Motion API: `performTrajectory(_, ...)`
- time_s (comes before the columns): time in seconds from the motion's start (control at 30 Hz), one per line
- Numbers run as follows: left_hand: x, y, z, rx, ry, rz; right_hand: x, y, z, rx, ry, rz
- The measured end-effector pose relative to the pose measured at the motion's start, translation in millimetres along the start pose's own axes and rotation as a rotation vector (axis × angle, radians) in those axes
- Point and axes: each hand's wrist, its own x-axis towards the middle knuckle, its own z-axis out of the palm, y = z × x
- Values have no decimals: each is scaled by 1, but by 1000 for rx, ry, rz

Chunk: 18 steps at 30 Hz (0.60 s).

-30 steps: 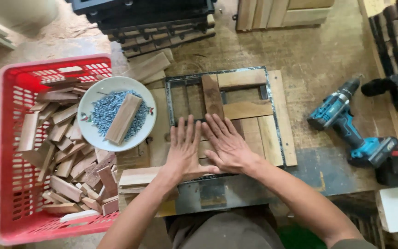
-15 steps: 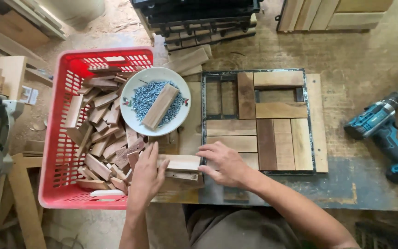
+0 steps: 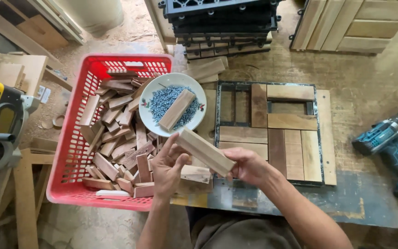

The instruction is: The person is assembling wooden tiles by placing small wooden slats into a frame and then attaching a plastic backing grid.

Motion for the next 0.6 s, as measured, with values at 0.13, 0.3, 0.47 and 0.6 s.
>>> performTrajectory(0.13,14,22,44,-66,-6,-18,-10,19,-26,212,-94,-18)
performTrajectory(0.3,24,17,69,-109,-71,-20,-17,17,-41,357,-196,-84)
performTrajectory(0.47,24,22,88,-93,-119,-42,-13,26,-56,369,-230,-120)
performTrajectory(0.6,22,27,97,-61,-25,-61,-14,25,-52,291,-274,-209)
